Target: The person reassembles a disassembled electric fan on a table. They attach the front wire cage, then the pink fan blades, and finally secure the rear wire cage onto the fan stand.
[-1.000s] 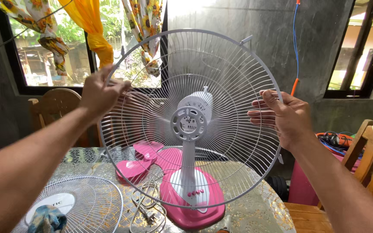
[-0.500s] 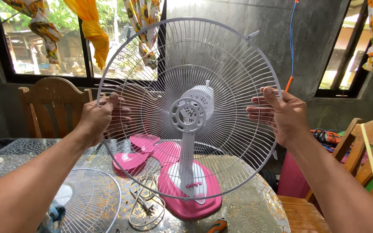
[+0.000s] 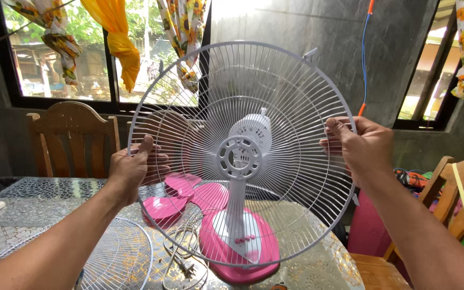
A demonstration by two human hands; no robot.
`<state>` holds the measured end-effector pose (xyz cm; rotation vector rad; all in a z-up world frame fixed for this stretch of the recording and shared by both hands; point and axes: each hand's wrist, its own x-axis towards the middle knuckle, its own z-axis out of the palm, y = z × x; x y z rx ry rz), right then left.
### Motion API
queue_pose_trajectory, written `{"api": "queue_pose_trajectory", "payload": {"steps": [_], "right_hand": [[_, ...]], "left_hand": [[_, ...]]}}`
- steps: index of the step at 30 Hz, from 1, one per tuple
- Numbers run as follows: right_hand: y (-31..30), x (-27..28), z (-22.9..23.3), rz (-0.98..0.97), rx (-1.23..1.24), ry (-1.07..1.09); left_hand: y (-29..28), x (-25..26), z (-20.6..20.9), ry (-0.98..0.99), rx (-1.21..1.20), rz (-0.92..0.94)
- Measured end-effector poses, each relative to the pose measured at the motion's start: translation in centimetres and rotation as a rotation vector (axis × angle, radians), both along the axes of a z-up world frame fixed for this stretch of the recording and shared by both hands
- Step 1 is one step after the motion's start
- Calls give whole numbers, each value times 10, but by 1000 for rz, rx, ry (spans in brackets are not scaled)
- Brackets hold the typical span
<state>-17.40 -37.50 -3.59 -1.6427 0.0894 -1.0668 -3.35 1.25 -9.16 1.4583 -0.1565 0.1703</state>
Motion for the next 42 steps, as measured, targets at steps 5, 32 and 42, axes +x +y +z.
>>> {"api": "queue_pose_trajectory", "payload": {"steps": [5,32,42], "right_hand": [[2,8,-4,43,23,-6],[-3,21,-17,-833,-1075,-123],[9,63,-19,-525,-1277,-36]], "left_hand": [[3,0,1,7,7,38],[1,-2,-11,69,-70,104],[-11,-16,9,-16,-56,85]]}}
